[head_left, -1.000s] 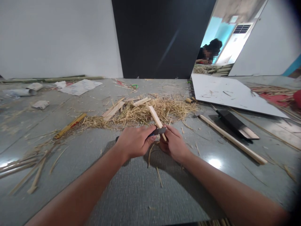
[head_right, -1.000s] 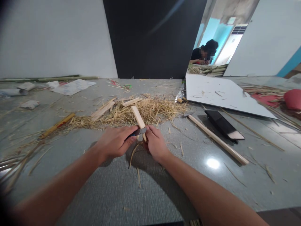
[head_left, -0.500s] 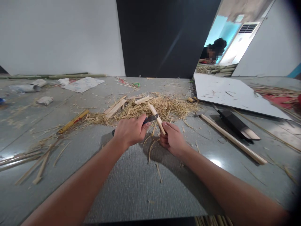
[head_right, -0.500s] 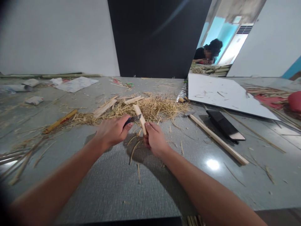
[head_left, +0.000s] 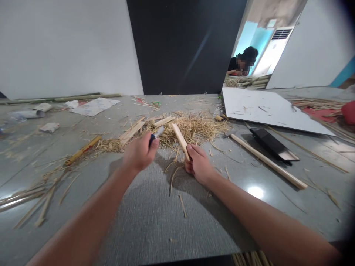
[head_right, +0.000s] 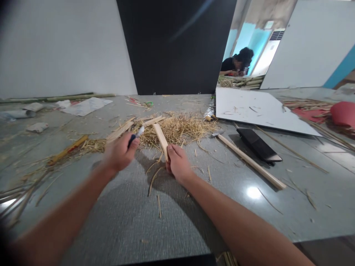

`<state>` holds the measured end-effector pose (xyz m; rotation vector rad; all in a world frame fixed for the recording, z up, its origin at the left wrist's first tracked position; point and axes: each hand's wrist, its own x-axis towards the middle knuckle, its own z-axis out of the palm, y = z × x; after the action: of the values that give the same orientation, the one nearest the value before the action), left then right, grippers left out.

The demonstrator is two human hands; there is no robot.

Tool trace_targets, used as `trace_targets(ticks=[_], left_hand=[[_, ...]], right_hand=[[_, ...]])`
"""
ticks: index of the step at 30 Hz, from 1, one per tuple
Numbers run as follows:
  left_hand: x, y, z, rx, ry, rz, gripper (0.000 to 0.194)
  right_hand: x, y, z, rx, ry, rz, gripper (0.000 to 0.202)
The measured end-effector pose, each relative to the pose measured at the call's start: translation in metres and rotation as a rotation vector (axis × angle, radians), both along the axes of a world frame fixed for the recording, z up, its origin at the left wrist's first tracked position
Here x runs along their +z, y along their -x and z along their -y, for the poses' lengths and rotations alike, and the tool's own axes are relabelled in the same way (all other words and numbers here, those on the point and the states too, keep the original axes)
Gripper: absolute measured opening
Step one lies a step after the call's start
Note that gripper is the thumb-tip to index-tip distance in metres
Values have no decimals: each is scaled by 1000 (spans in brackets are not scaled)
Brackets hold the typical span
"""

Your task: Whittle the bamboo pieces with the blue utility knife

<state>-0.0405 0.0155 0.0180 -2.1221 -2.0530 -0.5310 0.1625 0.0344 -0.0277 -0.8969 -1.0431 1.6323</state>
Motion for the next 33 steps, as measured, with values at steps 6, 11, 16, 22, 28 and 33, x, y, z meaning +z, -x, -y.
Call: trace_targets(ticks=[6, 11, 16, 22, 28, 33], left_hand=[[-4, -37, 14, -343, 147, -66, 45], [-7, -36, 15, -353, 169, -49, 49], [-4, -36, 16, -332, 134, -64, 48], [-1, -36, 17, -306, 97, -96, 49], [1, -33, 15, -258, 94, -113, 51], [1, -27, 12, -190, 102, -89, 52]], right_hand=[[-4, -7, 2, -59, -378, 335, 34], [-2, -8, 5, -69, -521, 490, 31], [-3, -7, 6, -70, -493, 481, 31], [-1, -7, 6, -36, -437, 416, 36], [-2, -7, 4, 0, -367, 358, 38], [-5, -6, 3, 17, -300, 288, 39]])
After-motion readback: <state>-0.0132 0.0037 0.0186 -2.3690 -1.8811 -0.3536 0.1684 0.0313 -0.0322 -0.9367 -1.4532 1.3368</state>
